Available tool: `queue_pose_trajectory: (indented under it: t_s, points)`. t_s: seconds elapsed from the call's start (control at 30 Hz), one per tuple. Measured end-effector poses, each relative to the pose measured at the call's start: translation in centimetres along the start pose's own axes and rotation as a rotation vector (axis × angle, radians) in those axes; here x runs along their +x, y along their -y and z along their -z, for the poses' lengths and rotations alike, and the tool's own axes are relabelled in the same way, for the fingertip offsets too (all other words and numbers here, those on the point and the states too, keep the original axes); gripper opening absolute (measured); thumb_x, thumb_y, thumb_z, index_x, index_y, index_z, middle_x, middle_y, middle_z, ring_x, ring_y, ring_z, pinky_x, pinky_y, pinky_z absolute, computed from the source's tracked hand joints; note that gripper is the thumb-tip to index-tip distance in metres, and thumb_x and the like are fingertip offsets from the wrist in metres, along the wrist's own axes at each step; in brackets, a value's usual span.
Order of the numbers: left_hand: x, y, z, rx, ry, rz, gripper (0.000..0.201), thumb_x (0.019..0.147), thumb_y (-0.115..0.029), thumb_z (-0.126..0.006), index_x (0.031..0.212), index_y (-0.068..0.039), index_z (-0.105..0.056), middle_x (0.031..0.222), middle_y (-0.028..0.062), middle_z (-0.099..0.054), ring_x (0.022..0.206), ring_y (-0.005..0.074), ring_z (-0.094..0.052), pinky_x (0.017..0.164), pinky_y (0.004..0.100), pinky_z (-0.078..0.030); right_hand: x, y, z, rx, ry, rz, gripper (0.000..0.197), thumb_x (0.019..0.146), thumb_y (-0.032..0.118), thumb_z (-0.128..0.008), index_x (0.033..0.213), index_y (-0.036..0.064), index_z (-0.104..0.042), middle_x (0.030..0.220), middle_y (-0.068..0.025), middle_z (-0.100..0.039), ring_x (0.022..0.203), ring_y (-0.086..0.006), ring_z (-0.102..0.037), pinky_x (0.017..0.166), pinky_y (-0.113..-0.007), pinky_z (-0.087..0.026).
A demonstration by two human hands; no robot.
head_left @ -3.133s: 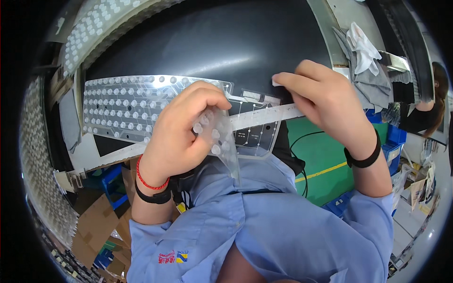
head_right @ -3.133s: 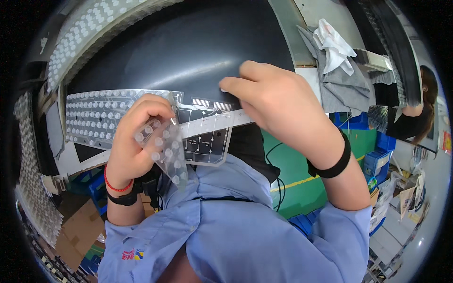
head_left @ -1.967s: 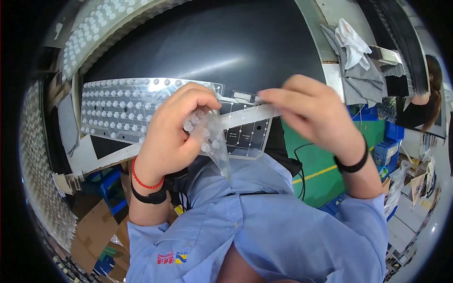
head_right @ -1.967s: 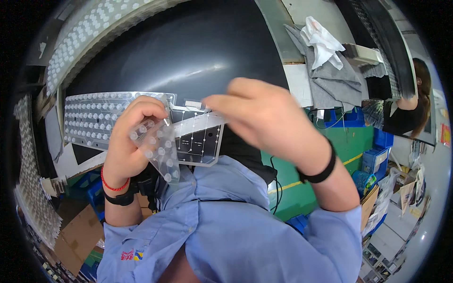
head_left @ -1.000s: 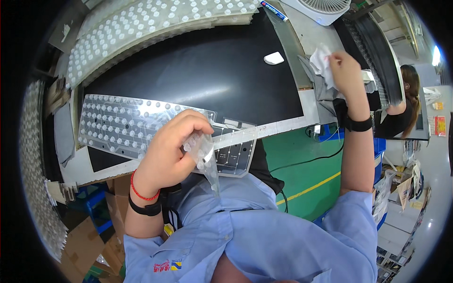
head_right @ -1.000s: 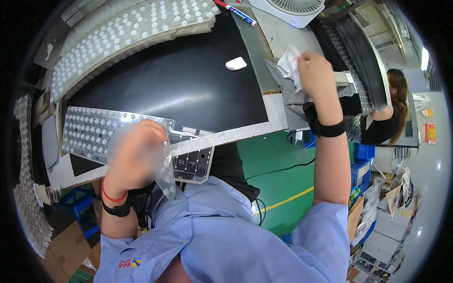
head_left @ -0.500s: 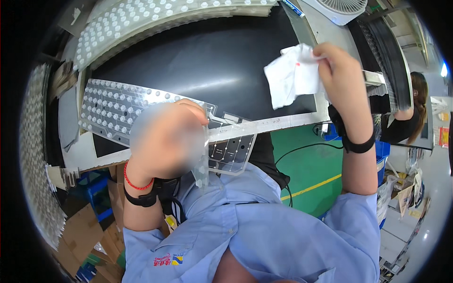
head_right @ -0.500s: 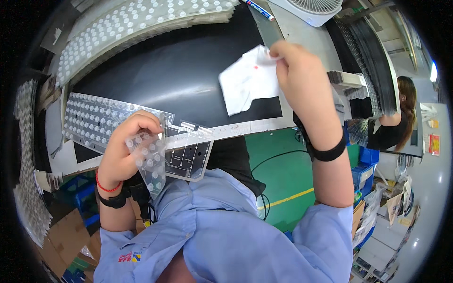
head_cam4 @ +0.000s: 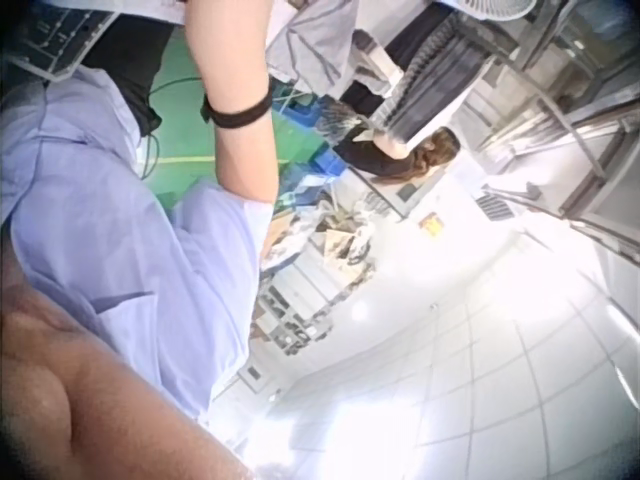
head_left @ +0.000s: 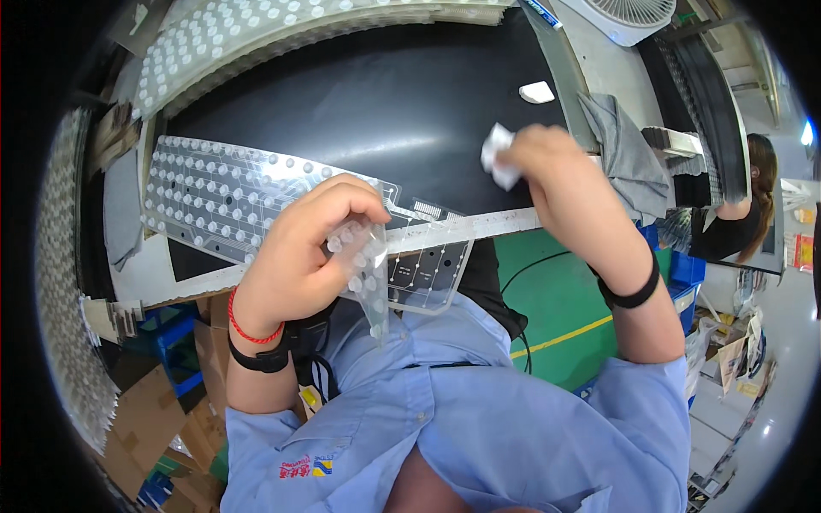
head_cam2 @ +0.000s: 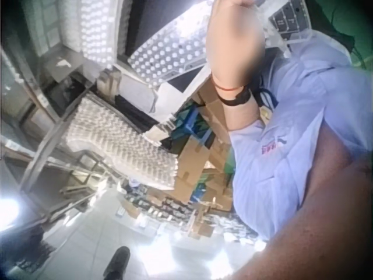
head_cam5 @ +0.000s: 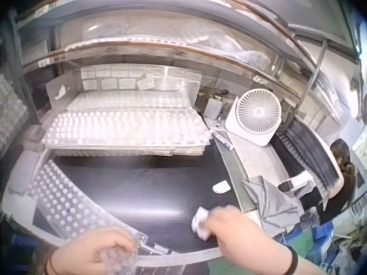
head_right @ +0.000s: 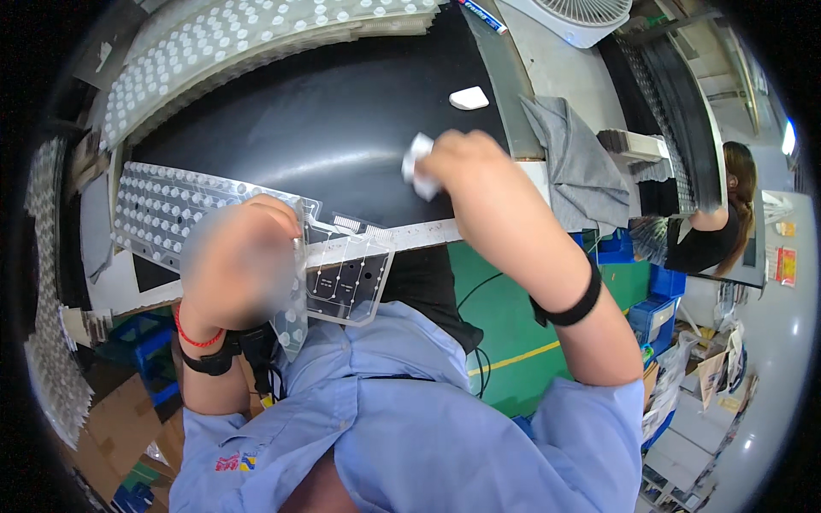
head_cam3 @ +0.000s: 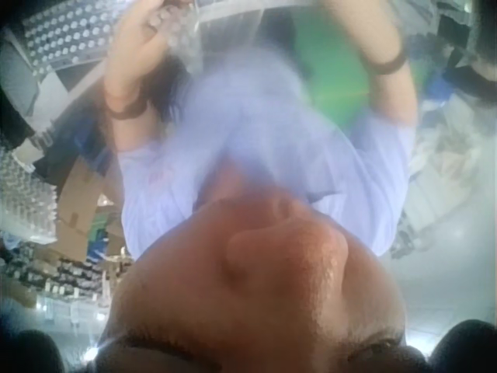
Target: Inspecting and cleaning individual keyboard membrane layers at an assembly station.
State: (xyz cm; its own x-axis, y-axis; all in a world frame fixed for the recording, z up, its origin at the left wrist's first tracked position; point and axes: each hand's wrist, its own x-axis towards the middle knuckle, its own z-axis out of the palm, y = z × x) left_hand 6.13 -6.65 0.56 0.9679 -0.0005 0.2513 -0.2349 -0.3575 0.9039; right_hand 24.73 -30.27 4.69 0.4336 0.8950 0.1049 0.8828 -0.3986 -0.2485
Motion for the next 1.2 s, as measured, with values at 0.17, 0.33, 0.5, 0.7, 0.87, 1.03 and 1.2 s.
queue_pose_trajectory:
  t_s: [0.17,0.33,0.5,0.7,0.87,1.03,1.2]
  points:
    - [0.1,-0.5,0.0,-0.043,0.031,0.065,0.022,0.077,-0.001,-0.056,0.099,0.000,-0.059,0.101,0.0105,-0.059,0.095,0.0220,-0.057,0.085,0.0320,-0.045,-4.5,-1.5,5.2,0.154,0.714,0.040,0.028,0.064,-0.011,-0.056,0.087,0.0016,-0.065,0.087,-0.0141,-0.061,0.087,-0.0342,-0.058,0.077,-0.042,-0.048]
    - [-0.1,0.0,-0.1,-0.038,0.004,0.054,0.023,0.078,0.003,-0.058,0.101,-0.001,-0.061,0.100,0.0116,-0.062,0.092,0.0248,-0.060,0.082,0.0317,-0.048,1.0,0.7,1.7,0.379,-0.115,0.158,0.028,0.068,-0.010,-0.057,0.092,0.0004,-0.067,0.094,-0.0161,-0.065,0.087,-0.0344,-0.062,0.078,-0.041,-0.050]
    - [-0.4,0.0,0.3,-0.032,-0.008,0.008,0.025,0.077,0.004,-0.056,0.101,-0.001,-0.061,0.101,0.0117,-0.062,0.094,0.0257,-0.061,0.083,0.0320,-0.048,1.1,2.8,-0.5,0.142,0.099,0.151,0.012,0.071,-0.004,-0.059,0.080,0.0022,-0.064,0.083,-0.0143,-0.058,0.084,-0.0357,-0.057,0.078,-0.042,-0.048]
    - [-0.2,-0.1,-0.2,-0.034,0.008,0.024,0.028,0.075,0.005,-0.055,0.102,0.000,-0.060,0.101,0.0115,-0.061,0.092,0.0250,-0.060,0.083,0.0318,-0.048,-1.8,0.7,3.0,0.156,0.437,-0.011,0.013,0.072,-0.003,-0.058,0.081,-0.0008,-0.066,0.085,-0.0173,-0.060,0.081,-0.0371,-0.060,0.071,-0.046,-0.049]
    - [0.1,0.1,0.1,-0.050,0.030,-0.013,0.025,0.075,0.007,-0.054,0.098,0.000,-0.059,0.099,0.0103,-0.060,0.091,0.0234,-0.058,0.083,0.0314,-0.047,2.5,6.5,-4.0,0.435,-0.152,0.227,0.014,0.070,-0.006,-0.058,0.082,0.0015,-0.062,0.088,-0.0145,-0.060,0.090,-0.0358,-0.057,0.080,-0.042,-0.048]
    - [-0.3,-0.1,-0.3,-0.127,-0.017,0.048,0.017,0.076,0.004,-0.057,0.092,-0.001,-0.056,0.097,0.0088,-0.059,0.091,0.0212,-0.057,0.083,0.0312,-0.046,-3.6,1.8,0.9,0.287,0.427,0.245,0.007,0.067,0.003,-0.066,0.072,0.0033,-0.062,0.078,-0.0113,-0.059,0.084,-0.0329,-0.060,0.075,-0.042,-0.050]
    - [0.1,-0.4,-0.3,-0.090,0.020,0.050,0.016,0.077,0.003,-0.058,0.092,-0.002,-0.056,0.097,0.0084,-0.059,0.092,0.0208,-0.056,0.083,0.0307,-0.045,-5.4,-2.3,5.9,0.047,0.195,-0.164,0.015,0.071,0.000,-0.056,0.079,0.0014,-0.068,0.078,-0.0163,-0.065,0.080,-0.0358,-0.063,0.075,-0.043,-0.051]
